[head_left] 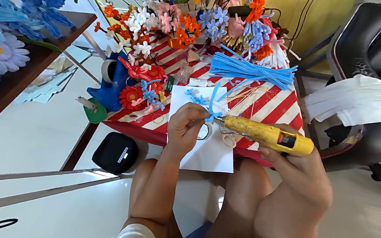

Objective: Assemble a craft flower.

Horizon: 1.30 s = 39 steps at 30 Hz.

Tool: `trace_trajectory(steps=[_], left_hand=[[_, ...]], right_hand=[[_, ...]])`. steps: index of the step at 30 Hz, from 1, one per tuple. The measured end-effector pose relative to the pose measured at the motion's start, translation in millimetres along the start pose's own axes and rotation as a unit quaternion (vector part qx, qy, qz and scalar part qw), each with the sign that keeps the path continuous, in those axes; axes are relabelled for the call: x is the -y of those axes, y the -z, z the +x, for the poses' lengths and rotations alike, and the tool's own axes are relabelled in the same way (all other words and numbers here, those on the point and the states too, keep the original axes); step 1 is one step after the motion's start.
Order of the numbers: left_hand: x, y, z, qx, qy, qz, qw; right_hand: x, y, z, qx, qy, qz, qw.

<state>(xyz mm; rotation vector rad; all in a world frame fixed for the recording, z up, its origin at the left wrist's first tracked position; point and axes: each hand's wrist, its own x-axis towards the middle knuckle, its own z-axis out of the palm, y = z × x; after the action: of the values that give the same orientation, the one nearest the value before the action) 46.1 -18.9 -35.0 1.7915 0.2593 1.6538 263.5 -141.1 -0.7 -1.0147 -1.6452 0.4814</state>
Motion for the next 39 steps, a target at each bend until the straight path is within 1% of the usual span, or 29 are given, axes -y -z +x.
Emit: trace_trajectory(steps=[11,21,29,31,34,36,39], left_hand=[[-1,0,0,-0.017,0.027,-0.026,0.999],[-6,0,0,-0.018,0.092,-0.079,0.992],[-6,-2,0,-0.030,0.121,-0.105,0.987],[-6,-1,0,-0.038,0.133,-0.099,0.985],[-5,0,0,-0.057,0.151,-0.106,0.981],[-4,2,1,-0.067,0.162,-0.113,0.978],[-4,4,2,-0.072,0.166,-0.110,0.977]], right_hand=[[-1,-3,2,0.015,-0.001,0.014,1.000],[-1,-3,3,0.015,-0.004,-0.009,1.000],[0,-3,3,0.022,0.003,-0.041,0.999],[1,-3,3,0.014,0.003,-0.046,0.999],[2,0,1,-0.015,-0.001,-0.013,1.000],[1,5,-1,-0.041,-0.017,0.003,0.999],[-11,19,-2,-0.081,-0.054,-0.016,0.995]])
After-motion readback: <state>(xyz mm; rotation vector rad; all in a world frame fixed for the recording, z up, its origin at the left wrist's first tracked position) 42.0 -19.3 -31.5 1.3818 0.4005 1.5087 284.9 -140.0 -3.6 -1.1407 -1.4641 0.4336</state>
